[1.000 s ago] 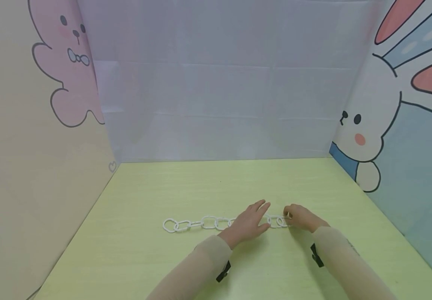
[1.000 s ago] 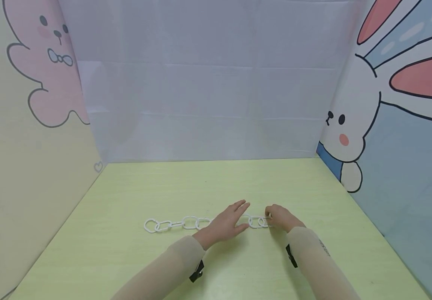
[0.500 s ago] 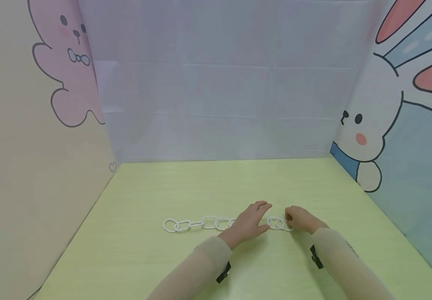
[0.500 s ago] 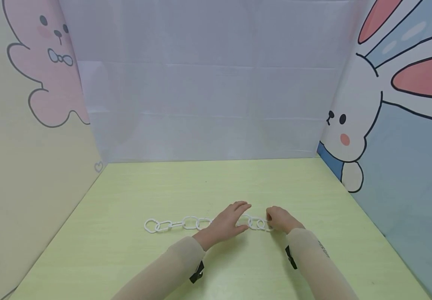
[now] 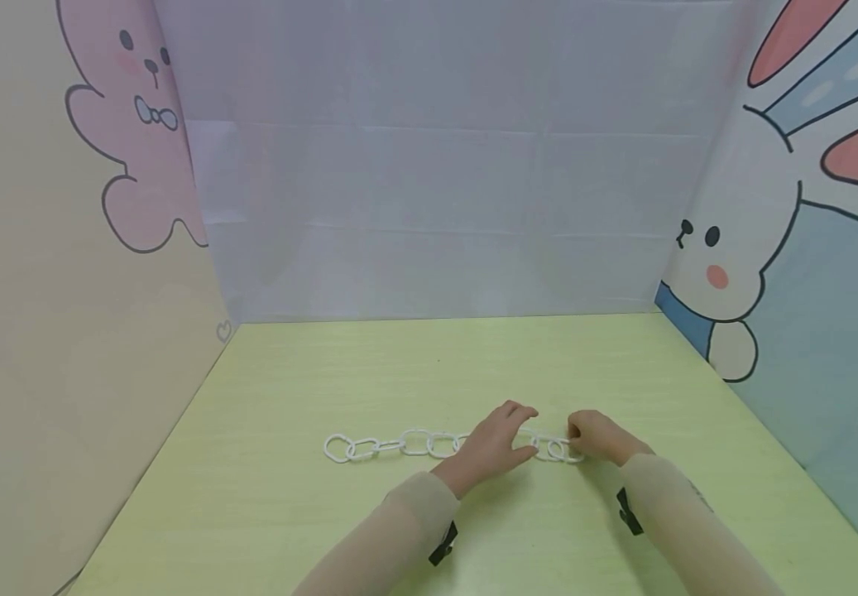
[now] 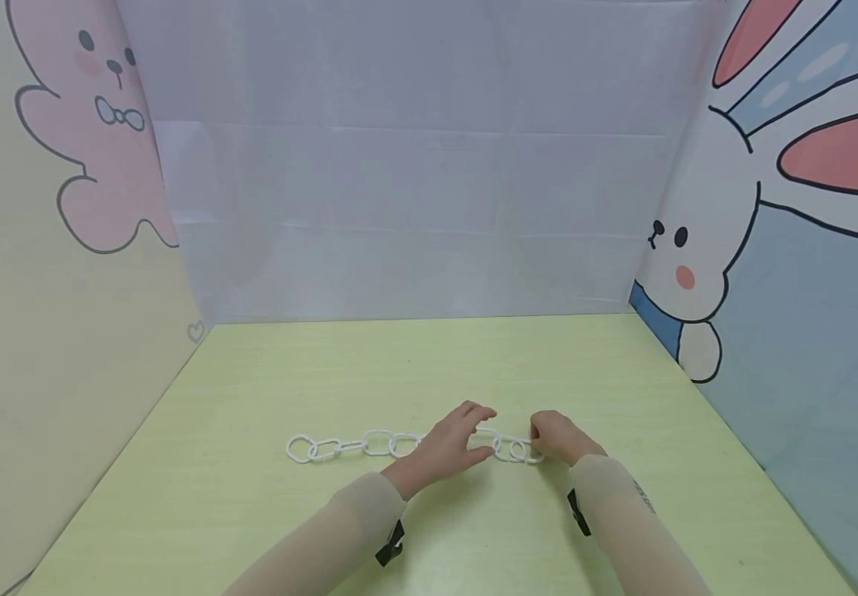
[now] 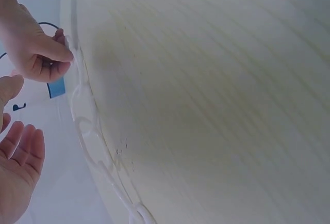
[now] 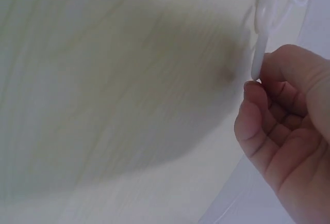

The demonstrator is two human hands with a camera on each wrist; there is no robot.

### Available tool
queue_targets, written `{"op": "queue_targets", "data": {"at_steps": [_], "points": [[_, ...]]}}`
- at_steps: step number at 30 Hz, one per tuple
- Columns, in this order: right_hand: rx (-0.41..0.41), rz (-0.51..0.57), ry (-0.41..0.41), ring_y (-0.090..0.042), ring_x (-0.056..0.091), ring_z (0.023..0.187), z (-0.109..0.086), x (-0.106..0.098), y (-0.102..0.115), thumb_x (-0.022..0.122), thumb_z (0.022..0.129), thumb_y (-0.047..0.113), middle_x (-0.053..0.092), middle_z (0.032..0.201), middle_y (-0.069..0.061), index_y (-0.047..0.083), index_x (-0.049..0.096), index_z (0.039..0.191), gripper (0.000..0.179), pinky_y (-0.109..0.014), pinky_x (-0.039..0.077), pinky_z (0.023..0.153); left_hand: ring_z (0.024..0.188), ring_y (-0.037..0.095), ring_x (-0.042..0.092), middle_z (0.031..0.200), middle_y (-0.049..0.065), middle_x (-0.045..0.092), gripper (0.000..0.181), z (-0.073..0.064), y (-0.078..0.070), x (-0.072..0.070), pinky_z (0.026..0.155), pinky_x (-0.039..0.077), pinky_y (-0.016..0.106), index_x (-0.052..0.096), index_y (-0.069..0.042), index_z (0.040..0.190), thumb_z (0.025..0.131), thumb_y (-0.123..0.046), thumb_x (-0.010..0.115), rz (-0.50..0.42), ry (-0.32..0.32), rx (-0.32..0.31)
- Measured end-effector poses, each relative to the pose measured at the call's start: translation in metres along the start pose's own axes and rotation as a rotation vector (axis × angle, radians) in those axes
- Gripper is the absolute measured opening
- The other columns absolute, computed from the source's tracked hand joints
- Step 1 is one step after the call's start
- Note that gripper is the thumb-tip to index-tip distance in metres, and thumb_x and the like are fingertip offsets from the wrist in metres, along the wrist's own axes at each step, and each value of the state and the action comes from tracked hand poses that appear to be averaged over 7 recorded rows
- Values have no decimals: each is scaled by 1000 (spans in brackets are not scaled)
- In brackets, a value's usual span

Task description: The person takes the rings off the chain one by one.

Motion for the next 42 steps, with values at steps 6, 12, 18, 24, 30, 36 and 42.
{"op": "queue_targets", "data": {"at_steps": [6, 12, 18, 24, 30, 36, 42], "points": [[-22, 45, -48, -15, 44, 64, 0, -1, -1, 63, 83, -2, 49, 69, 1, 5, 54, 76, 13, -30, 39, 58, 87, 7, 52, 112, 0, 51, 45, 0, 1, -1, 71, 42, 14, 50, -9, 125, 87, -27, 66, -107, 11, -46], [-82, 42, -112, -16, 48, 67, 1, -5, -1, 58, 80, -8, 53, 73, -1, 1, 60, 84, 10, -32, 43, 61, 83, 7, 52, 105, -2, 53, 44, 2, 3, 0, 69, 42, 15, 50, -11, 124, 87, -29, 65, -163, 1, -80], [-57, 103, -126, -15, 48, 63, 2, -10, 1, 55, 82, -8, 54, 73, -2, -2, 62, 85, 10, -30, 43, 56, 85, 7, 53, 103, -2, 55, 45, 3, 4, -2, 70, 43, 16, 49, -10, 125, 87, -27, 66, -186, -17, -94], [-13, 156, -124, -15, 49, 61, 1, -15, 5, 55, 85, -6, 56, 76, -4, -2, 61, 87, 8, -30, 44, 53, 87, 11, 54, 104, -2, 55, 46, 4, 4, -3, 70, 43, 17, 48, -11, 127, 88, -27, 65, -212, -6, -122], [-4, 195, -127, -15, 48, 60, 0, -19, 11, 55, 87, -4, 55, 75, -4, -2, 60, 88, 6, -30, 45, 51, 87, 10, 54, 104, -2, 55, 46, 5, 5, -3, 71, 43, 18, 48, -10, 127, 87, -25, 65, -225, -13, -128], [-19, 215, -140, -16, 49, 60, -1, -22, 16, 55, 88, -4, 55, 76, -4, -3, 59, 89, 4, -30, 46, 51, 85, 8, 53, 101, -3, 55, 44, 5, 8, -1, 71, 43, 18, 48, -10, 126, 88, -24, 65, -217, -22, -129], [-21, 239, -149, -16, 49, 60, 1, -27, 23, 54, 88, -2, 55, 78, -6, -4, 59, 92, 7, -30, 47, 52, 83, 10, 55, 97, -2, 56, 40, 5, 9, -1, 70, 43, 18, 51, -9, 122, 88, -23, 65, -218, -37, -122]]}}
Point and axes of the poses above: each hand's wrist, its own z-axis towards the middle knuckle, its own x-axis out of the palm, y = z × x, the point moved 1 cm from there along z, towards the middle knuckle
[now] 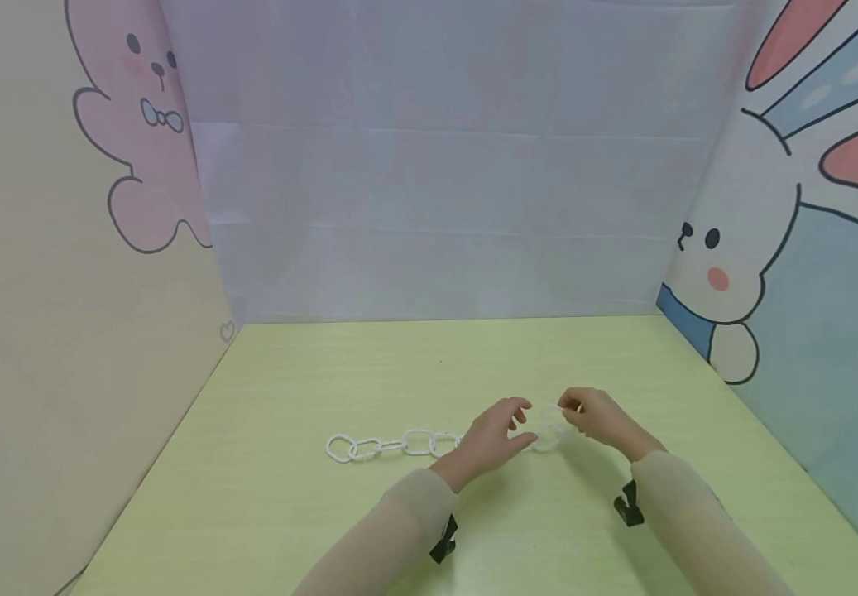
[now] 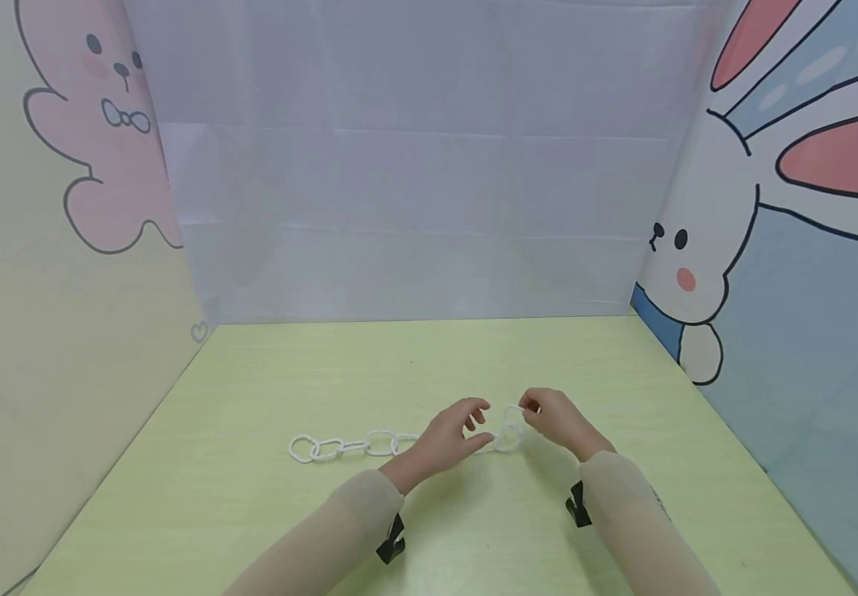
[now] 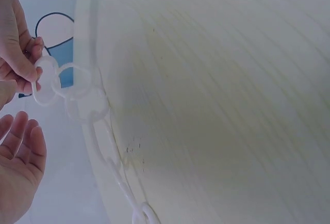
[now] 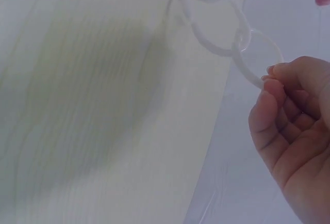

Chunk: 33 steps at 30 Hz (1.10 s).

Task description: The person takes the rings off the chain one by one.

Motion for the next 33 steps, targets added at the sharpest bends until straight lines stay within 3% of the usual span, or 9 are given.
{"op": "queue_targets", "data": {"at_steps": [8, 20, 28, 33], "points": [[26, 55, -5, -16, 49, 60, 3, 0, 6, 53, 90, -1, 56, 82, -10, -6, 58, 96, 9, -31, 47, 53, 79, 5, 52, 96, 0, 58, 31, -1, -1, 0, 70, 44, 17, 57, -5, 115, 89, -22, 63, -85, -12, -28], [32, 192, -32, -16, 50, 57, 5, 1, 12, 53, 90, 0, 56, 84, -17, -6, 58, 98, 10, -30, 47, 50, 76, 7, 54, 86, -6, 59, 23, 0, -2, -4, 64, 46, 20, 62, -5, 106, 88, -20, 64, -286, -53, -142], [30, 263, -30, -17, 49, 57, 5, 1, 14, 53, 91, 1, 56, 84, -19, -7, 56, 101, 13, -30, 48, 51, 75, 6, 53, 86, -7, 59, 19, 0, 2, -3, 62, 46, 20, 63, -8, 103, 88, -21, 64, -323, -86, -173], [29, 307, -31, -16, 49, 58, 5, 1, 16, 53, 92, 3, 57, 83, -19, -8, 56, 103, 16, -29, 48, 53, 73, 6, 52, 92, -2, 60, 21, 0, 2, -3, 60, 45, 21, 62, -7, 103, 88, -20, 65, -337, -89, -216]]}}
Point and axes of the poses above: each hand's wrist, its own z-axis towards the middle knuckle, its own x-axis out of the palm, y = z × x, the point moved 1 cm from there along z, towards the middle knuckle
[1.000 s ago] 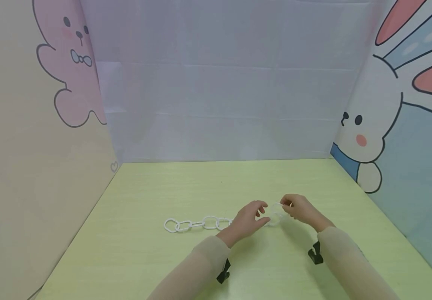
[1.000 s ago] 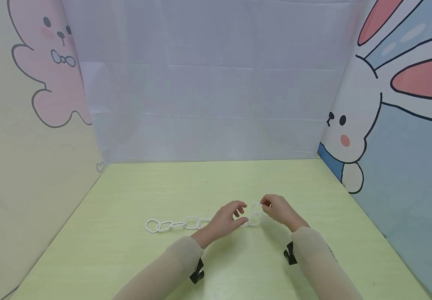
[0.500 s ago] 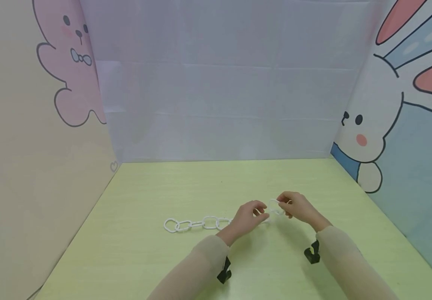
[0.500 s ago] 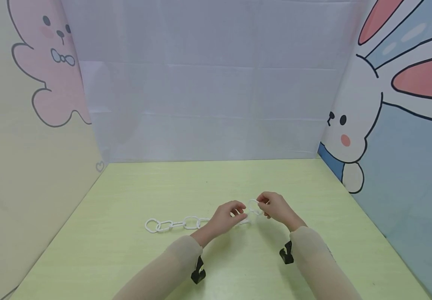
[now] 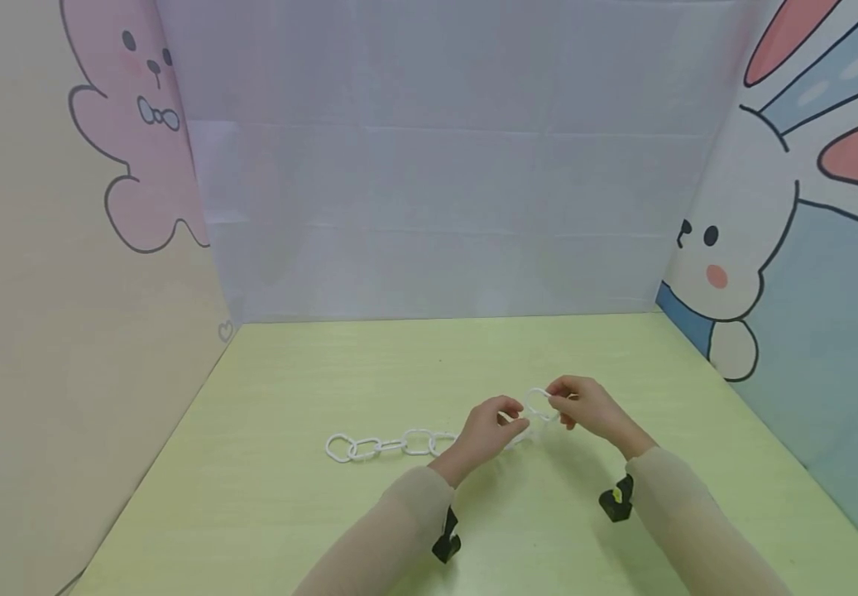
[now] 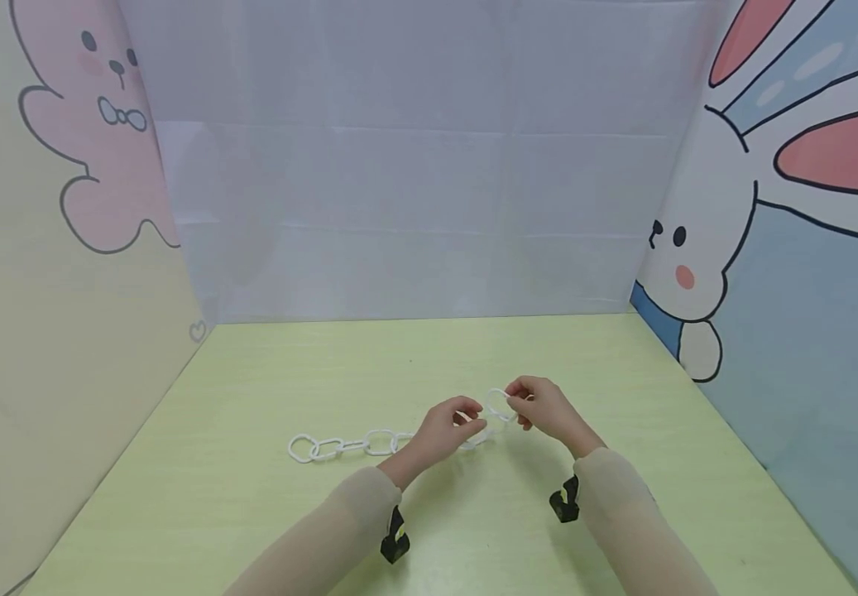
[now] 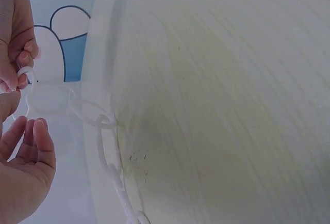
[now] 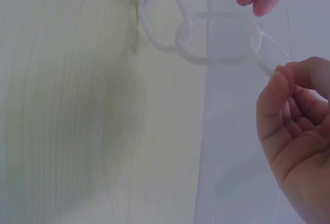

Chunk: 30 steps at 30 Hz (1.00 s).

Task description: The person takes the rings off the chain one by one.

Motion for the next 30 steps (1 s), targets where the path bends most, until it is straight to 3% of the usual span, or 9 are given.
{"op": "queue_targets", "data": {"at_steps": [6, 13, 20, 30], "points": [[19, 48, -3, -16, 49, 57, -2, 2, 8, 53, 92, 5, 55, 73, -13, -7, 56, 103, 17, -29, 48, 55, 69, 6, 52, 98, -1, 60, 22, 0, -1, 0, 56, 45, 22, 61, -7, 105, 88, -21, 64, -31, -11, -48], [31, 74, -3, -18, 50, 60, -2, 3, 9, 53, 93, 7, 55, 76, -11, -7, 55, 105, 19, -28, 49, 57, 69, 6, 53, 96, -4, 61, 22, 0, -1, 0, 58, 45, 21, 62, -8, 103, 88, -23, 64, -63, -39, -77], [22, 113, -10, -19, 51, 60, -2, 4, 9, 54, 92, 7, 55, 77, -12, -8, 54, 106, 21, -28, 49, 56, 68, 8, 58, 92, 1, 63, 24, 3, 2, 2, 58, 48, 21, 61, -1, 103, 89, -20, 63, -135, -53, -69], [46, 186, -2, -18, 50, 63, -3, 5, 15, 52, 93, 6, 55, 80, -14, -9, 54, 106, 19, -28, 49, 57, 67, 8, 58, 84, -1, 63, 21, 3, 3, 2, 59, 49, 23, 63, -2, 97, 89, -22, 63, -182, -71, -63]]}}
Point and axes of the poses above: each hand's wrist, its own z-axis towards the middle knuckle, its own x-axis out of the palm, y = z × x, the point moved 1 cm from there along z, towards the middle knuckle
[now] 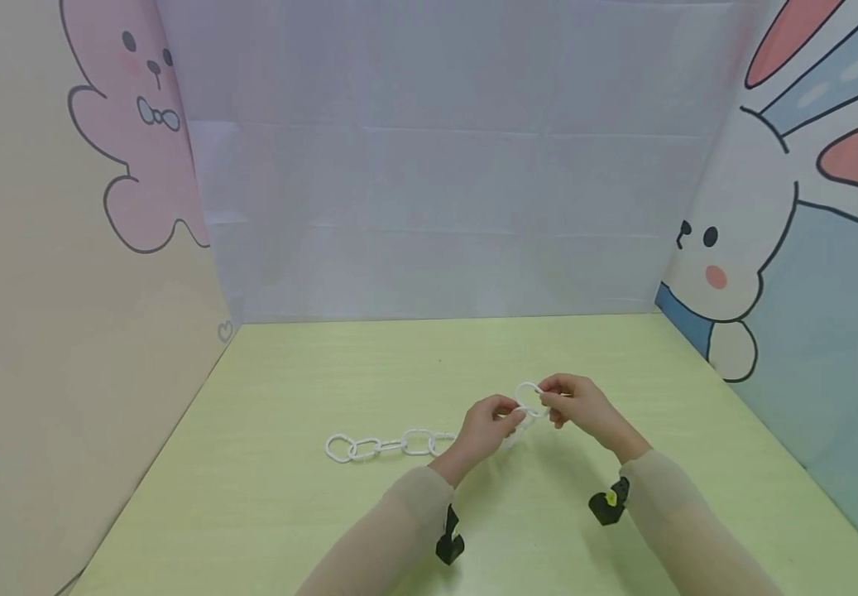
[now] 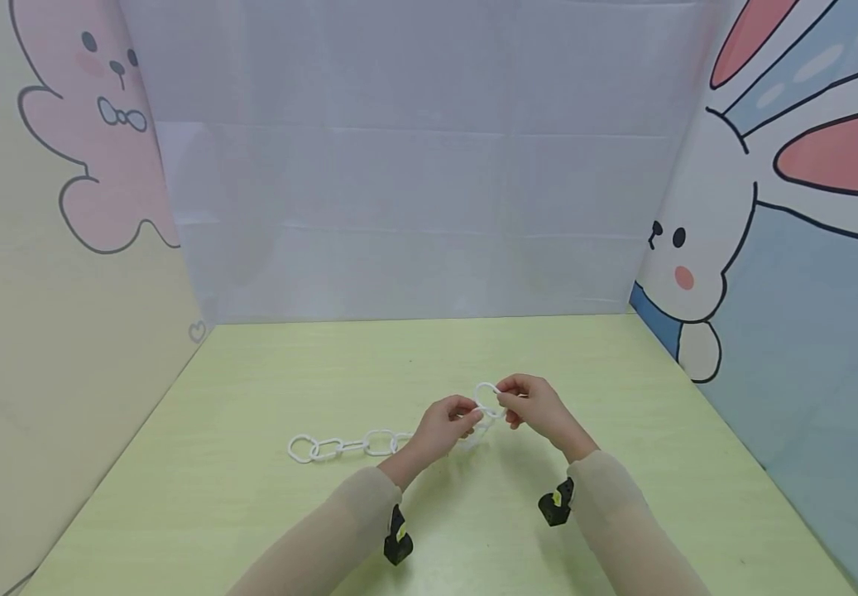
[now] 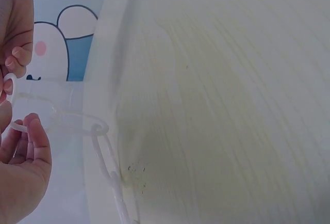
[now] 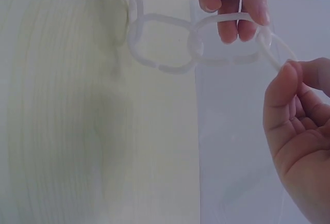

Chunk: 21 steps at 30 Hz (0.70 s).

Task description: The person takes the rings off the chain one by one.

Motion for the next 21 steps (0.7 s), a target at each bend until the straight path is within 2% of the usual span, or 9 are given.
{"op": "queue_targets", "data": {"at_steps": [4, 12, 17, 21], "points": [[7, 21, 0, -19, 50, 63, 0, 1, 0, 51, 93, 4, 55, 82, -19, -10, 53, 106, 19, -29, 50, 57, 64, 7, 58, 80, -3, 62, 23, -2, -3, -2, 58, 49, 22, 63, -2, 93, 90, -25, 61, -19, -21, 44], [21, 55, -16, -18, 52, 64, 1, 2, -7, 51, 94, 9, 56, 84, -15, -9, 52, 109, 23, -29, 50, 59, 62, 9, 57, 80, 1, 64, 18, 1, 0, -2, 59, 49, 22, 65, -2, 92, 90, -18, 61, -73, -39, -36], [28, 74, -20, -18, 52, 63, 2, 3, -9, 52, 94, 9, 56, 84, -16, -10, 52, 110, 24, -28, 51, 58, 61, 7, 55, 80, 4, 64, 18, 2, -2, -3, 57, 47, 21, 66, -2, 91, 90, -19, 61, -89, -52, -44], [37, 84, -17, -17, 52, 63, 2, 4, -10, 52, 94, 10, 56, 81, -10, -10, 51, 110, 25, -28, 50, 58, 61, 7, 54, 79, 6, 64, 17, 1, -4, -5, 55, 46, 19, 66, -2, 90, 90, -18, 61, -101, -65, -53]]}}
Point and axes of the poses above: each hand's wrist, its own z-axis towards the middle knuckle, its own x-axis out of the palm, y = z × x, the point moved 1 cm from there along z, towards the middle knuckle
